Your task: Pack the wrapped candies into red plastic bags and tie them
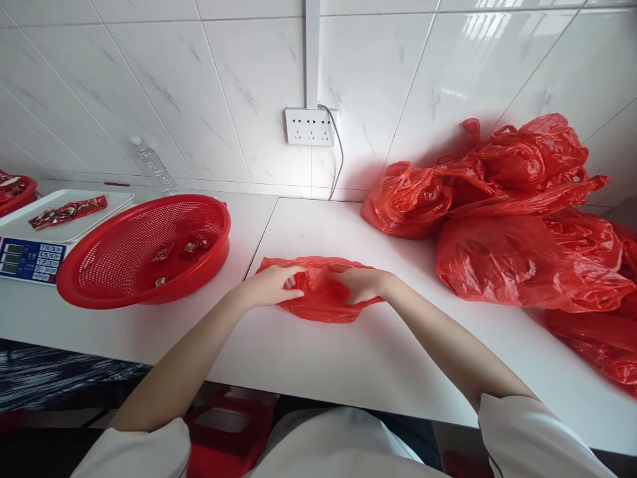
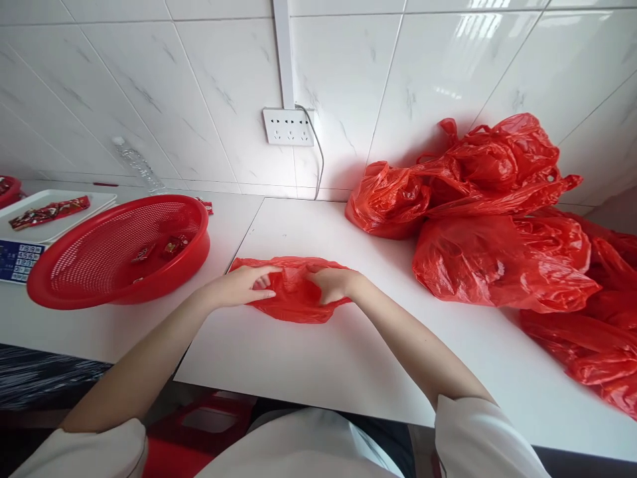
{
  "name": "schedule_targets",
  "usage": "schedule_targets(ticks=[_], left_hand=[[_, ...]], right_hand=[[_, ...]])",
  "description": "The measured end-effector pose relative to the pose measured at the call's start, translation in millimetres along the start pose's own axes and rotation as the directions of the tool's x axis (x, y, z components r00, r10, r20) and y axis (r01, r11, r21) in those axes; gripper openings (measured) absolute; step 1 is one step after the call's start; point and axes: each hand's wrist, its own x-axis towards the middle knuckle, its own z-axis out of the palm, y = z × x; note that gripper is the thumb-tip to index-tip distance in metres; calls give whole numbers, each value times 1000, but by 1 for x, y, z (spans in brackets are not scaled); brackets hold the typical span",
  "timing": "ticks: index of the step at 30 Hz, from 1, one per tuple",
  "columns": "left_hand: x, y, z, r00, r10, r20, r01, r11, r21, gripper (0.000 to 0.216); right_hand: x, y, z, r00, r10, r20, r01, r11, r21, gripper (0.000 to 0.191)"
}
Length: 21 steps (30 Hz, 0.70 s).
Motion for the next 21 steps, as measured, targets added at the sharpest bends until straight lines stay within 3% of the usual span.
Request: schedule_targets(ticks=[2, 3, 4, 5, 7, 8, 9, 10, 11, 13, 14, 17, 18, 21], left_hand=[[-22, 16, -8, 972, 131, -194, -144, 988, -58, 38], [-35, 19, -12, 927, 138, -349, -170, 984, -61, 32], [-48, 18, -16, 842, 98, -530, -147, 988, -51, 29], [-61, 12, -20, 704, 18, -710, -76, 996, -50, 29], [-86, -14, -27, 348, -214, -913, 127, 975, -180, 35], [-97, -31, -29, 215, -362, -907, 193, 926, -324, 42], [-107, -49, -30, 170, -541, -824, 219, 836, -504, 52], [-116, -68, -30, 184, -733, -655, 218, 680, -700, 63], [-122, -84, -29, 269, -840, -470, 214, 528, -822, 71], [-131, -108, -27, 382, -896, -227, 192, 317, -929, 79], [-133, -116, -26, 436, -882, -179, 158, 271, -949, 78], [-132, -123, -23, 543, -818, -190, -44, 198, -979, 54], [-131, -122, -21, 558, -803, -211, -125, 170, -977, 42], [-125, -120, -9, 521, -810, -268, -320, 106, -942, 28]], right_hand=[[-6, -9, -10, 997, -31, 66, 30, 1000, 5, 44], [-9, -13, -15, 996, -58, 69, 57, 998, 20, 36], [-13, -18, -21, 994, -96, 51, 94, 995, 41, 31], [-17, -22, -26, 989, -147, 33, 145, 987, 70, 29], [-24, -30, -34, 967, -256, -2, 254, 957, 142, 30], [-25, -34, -37, 952, -304, -16, 303, 937, 173, 30], [-26, -38, -39, 939, -341, -31, 341, 920, 194, 30], [-25, -42, -40, 930, -365, -47, 367, 908, 202, 30], [-22, -46, -40, 923, -379, -61, 383, 901, 203, 29], [-15, -53, -39, 916, -395, -75, 402, 896, 191, 29], [-11, -56, -37, 912, -403, -72, 409, 894, 184, 29], [-2, -65, -32, 893, -447, -54, 450, 879, 160, 29], [0, -68, -30, 883, -467, -52, 469, 870, 152, 29], [1, -76, -29, 853, -518, -62, 521, 840, 153, 29]])
